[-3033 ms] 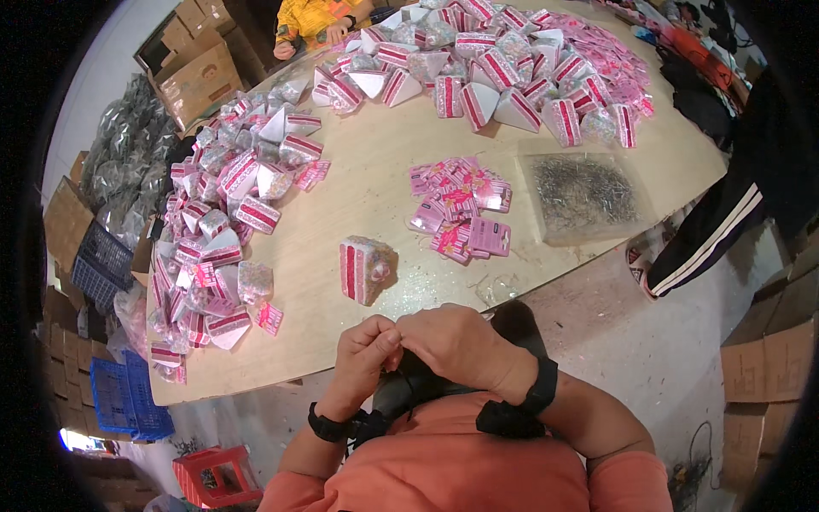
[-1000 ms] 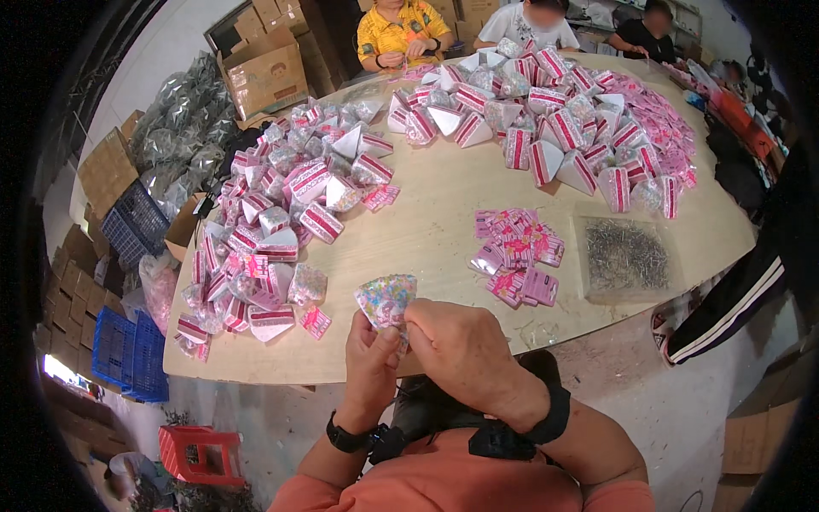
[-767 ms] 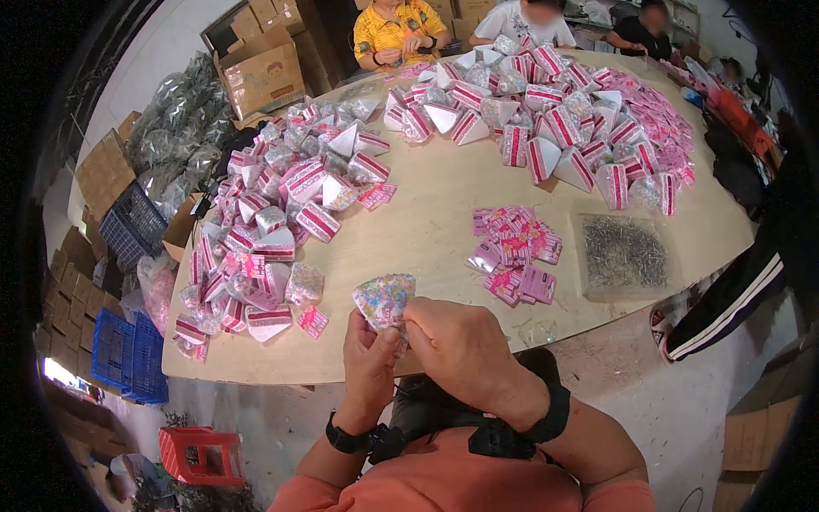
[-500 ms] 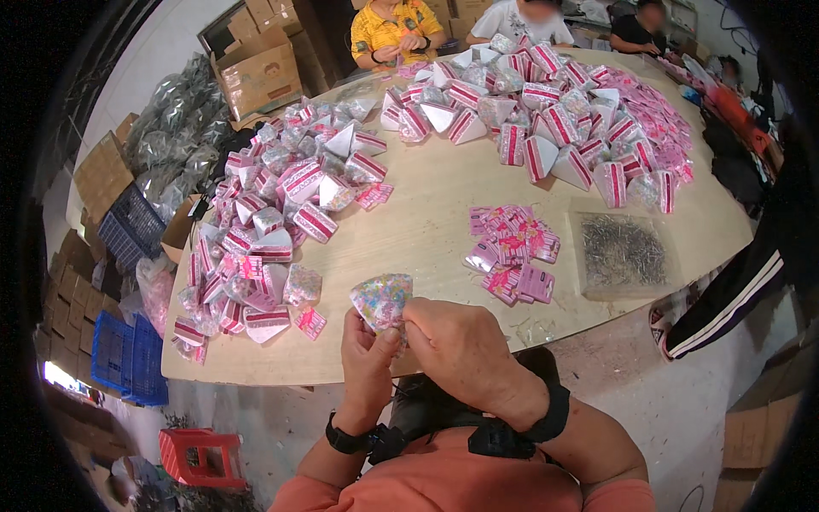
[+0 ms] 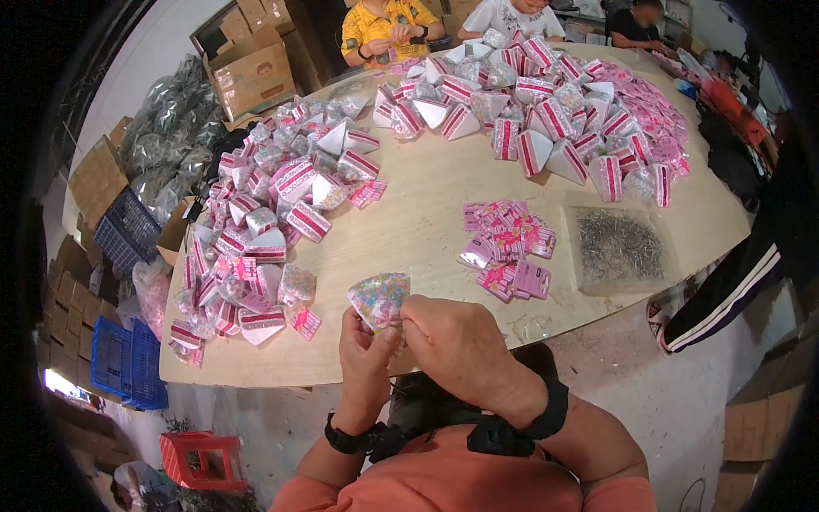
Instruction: The person sits at a table in a warehouse and repeatedly packages small items. They pick up a small plastic bag containing colorful beads, insert a pink paper label into the bag, and secure it with a metal staple. The finished packages are placed in a pile on the table.
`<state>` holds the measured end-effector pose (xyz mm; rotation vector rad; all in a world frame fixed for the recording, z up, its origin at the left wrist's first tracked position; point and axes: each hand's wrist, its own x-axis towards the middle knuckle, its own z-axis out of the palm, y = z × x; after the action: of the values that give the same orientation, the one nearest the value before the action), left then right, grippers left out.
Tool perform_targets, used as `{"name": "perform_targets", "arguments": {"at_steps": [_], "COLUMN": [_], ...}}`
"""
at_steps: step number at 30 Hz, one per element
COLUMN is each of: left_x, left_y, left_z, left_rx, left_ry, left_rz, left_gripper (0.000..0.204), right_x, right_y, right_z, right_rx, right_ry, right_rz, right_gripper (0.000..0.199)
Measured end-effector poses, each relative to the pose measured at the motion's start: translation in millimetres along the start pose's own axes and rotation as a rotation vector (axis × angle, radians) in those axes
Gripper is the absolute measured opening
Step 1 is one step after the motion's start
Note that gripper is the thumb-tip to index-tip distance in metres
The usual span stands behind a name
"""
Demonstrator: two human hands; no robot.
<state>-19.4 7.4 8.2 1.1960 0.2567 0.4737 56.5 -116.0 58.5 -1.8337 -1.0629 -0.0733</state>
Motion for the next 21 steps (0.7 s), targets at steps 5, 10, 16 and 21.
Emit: {"name": "perform_targets", "arguments": {"at_steps": [5,10,16,21], "left_x": [1.7,0.1,1.9,2.7], "left_y": [-0.6,-0.7,-5.6,1.1], "left_z": [0.4,0.3,2.0,-0.6], "left_rx": [-0.001,0.012,0.027,-0.103], "left_ry": [0.013,0.007,-0.001,-0.064], "left_rz": [-0.011,-0.008,0.043,-0.104], "left_gripper": [0.056,0.058,0.057,0.055], "right_x": [0.1,-0.3,-1.0,0.1], "right_y": [-2.1,-2.2,-1.2,0.5], "right_z": [-2.7,-2.8,0.4,-1.3], "right_rx": [0.004,-0.004,0.015,0.034], "right_ry": [-0.037,-0.036,-0.023,-0.004], "right_rz": [0.053,0.056,0.021,0.033], "right_gripper": [0.006,0.006,0.008,0.008]}}
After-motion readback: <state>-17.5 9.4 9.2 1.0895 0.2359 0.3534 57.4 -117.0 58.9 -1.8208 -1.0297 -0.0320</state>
